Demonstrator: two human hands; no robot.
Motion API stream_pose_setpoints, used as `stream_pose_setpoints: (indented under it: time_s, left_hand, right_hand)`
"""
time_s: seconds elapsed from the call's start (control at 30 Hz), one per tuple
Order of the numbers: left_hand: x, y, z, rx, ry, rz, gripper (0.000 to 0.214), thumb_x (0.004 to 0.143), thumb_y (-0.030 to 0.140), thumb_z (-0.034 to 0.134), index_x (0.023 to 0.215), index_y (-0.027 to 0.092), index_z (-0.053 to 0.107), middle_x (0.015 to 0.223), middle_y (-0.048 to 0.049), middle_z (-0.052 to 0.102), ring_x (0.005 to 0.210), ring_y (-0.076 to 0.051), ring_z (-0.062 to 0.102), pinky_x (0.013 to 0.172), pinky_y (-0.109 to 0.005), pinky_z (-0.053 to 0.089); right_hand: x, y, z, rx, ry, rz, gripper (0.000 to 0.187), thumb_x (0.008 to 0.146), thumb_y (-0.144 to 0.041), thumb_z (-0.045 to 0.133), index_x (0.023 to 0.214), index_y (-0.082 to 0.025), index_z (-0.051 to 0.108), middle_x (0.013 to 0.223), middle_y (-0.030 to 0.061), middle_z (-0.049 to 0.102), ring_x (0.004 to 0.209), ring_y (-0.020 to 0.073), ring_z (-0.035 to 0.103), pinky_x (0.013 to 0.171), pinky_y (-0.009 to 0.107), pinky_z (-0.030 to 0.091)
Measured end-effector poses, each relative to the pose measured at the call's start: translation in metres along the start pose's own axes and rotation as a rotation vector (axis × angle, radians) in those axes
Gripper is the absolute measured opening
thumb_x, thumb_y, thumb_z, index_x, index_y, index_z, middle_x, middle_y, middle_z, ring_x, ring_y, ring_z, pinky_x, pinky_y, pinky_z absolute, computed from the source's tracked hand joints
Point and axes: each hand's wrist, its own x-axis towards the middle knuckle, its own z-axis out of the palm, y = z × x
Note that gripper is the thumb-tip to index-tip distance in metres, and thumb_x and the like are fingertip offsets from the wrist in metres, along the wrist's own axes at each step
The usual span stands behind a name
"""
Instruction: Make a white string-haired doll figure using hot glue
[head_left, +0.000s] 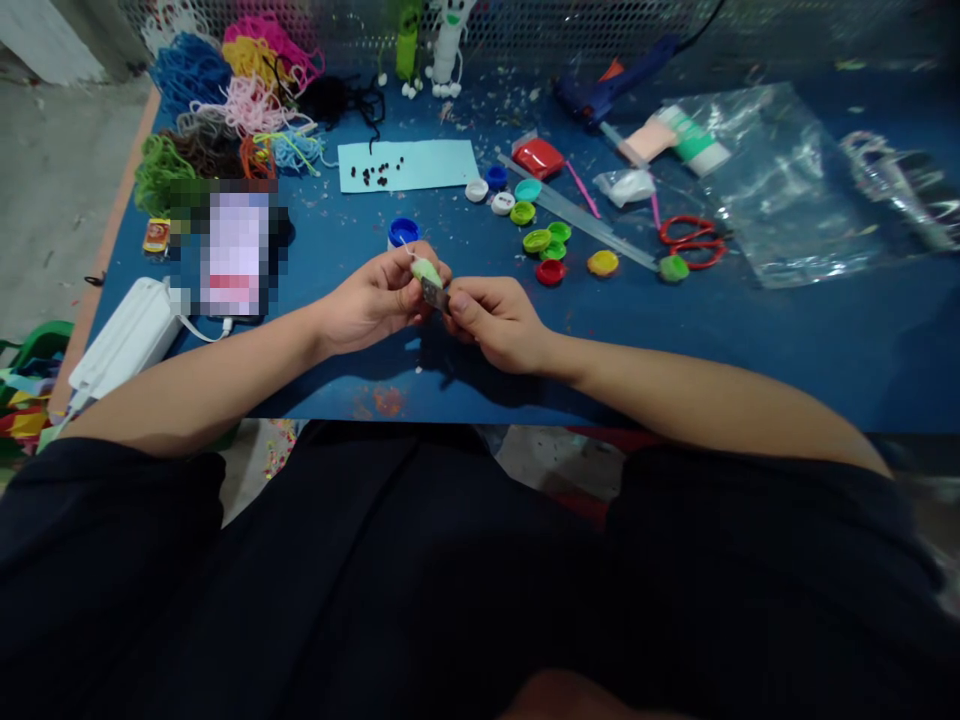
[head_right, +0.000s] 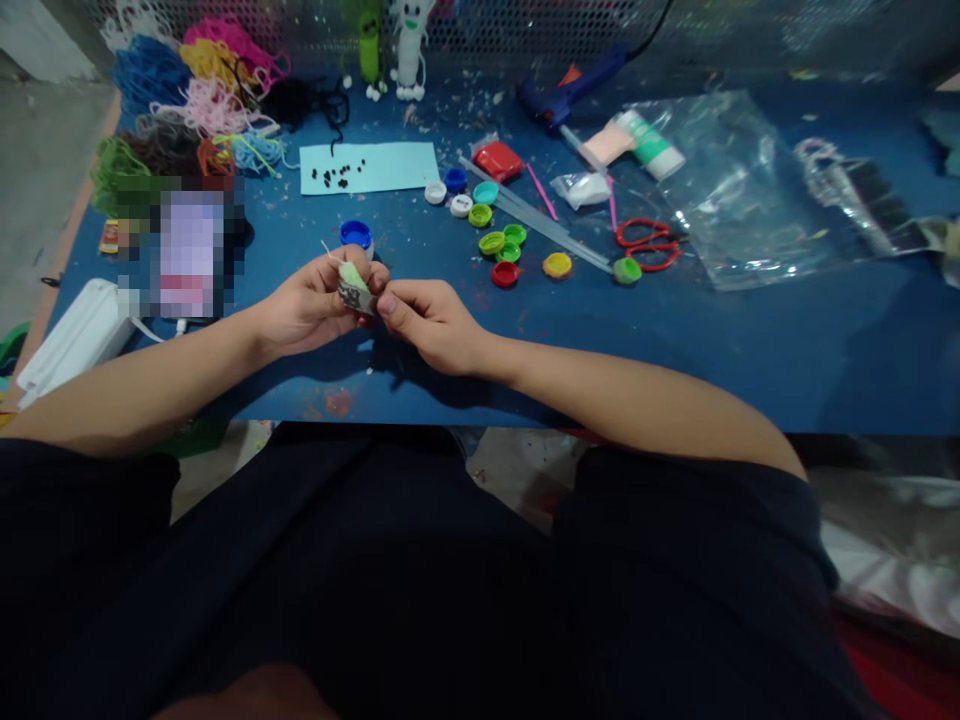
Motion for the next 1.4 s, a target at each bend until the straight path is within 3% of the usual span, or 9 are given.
stream_pose_setpoints:
  time_s: [0.43,0.63,0.93,1.17,1.4]
  left_hand:
    - [-0.002,-0.001,0.002,-0.066,0.021,-0.041,0.060,0.067,0.052,0.104,0.084,0.020,0.056,0.092,0.0009,0.060,0.077,-0.009,0.062,0.069,-0.022,0.054]
    - [0.001,0.006,-0.006,0.163,-0.052,0.098,0.048,0.074,0.050,0.100,0.080,0.016,0.067,0.088,-0.0019,0.061,0.078,-0.009,0.059,0.072,-0.023,0.050]
    - [-0.001,0.004,-0.003,0.202,0.009,0.098,0.054,0.073,0.060,0.098,0.082,0.020,0.064,0.091,-0.0042,0.069,0.076,-0.012,0.063,0.070,-0.025,0.053]
    - [-0.001,0.006,-0.004,0.229,-0.021,0.129,0.053,0.075,0.060,0.097,0.081,0.020,0.063,0.091,-0.0043,0.070,0.075,-0.011,0.063,0.070,-0.025,0.052]
    - [0.001,0.009,-0.005,0.338,-0.010,0.187,0.055,0.079,0.067,0.091,0.080,0.019,0.064,0.082,-0.0040,0.068,0.071,-0.012,0.059,0.068,-0.027,0.049]
  right_hand:
    - [0.002,-0.001,0.004,0.194,-0.067,0.052,0.066,0.101,-0.071,0.065,0.066,-0.017,0.055,0.055,-0.0030,0.045,0.049,0.0062,0.037,0.047,0.022,0.028]
    - [0.000,0.000,0.004,0.315,-0.140,0.088,0.062,0.101,-0.066,0.069,0.068,-0.016,0.055,0.055,-0.0041,0.045,0.047,0.0043,0.034,0.044,0.019,0.026]
    - [0.000,0.004,0.002,0.312,-0.123,0.065,0.062,0.101,-0.066,0.069,0.066,-0.016,0.055,0.055,-0.0034,0.046,0.047,0.0044,0.036,0.045,0.019,0.028]
    - [-0.001,0.009,0.002,0.352,-0.147,0.064,0.061,0.102,-0.064,0.069,0.067,-0.016,0.054,0.056,-0.0041,0.046,0.047,0.0039,0.035,0.044,0.018,0.026]
    - [0.002,0.011,-0.004,0.456,-0.282,0.149,0.061,0.102,-0.064,0.068,0.068,-0.016,0.052,0.055,-0.0051,0.043,0.047,0.0045,0.034,0.045,0.018,0.025]
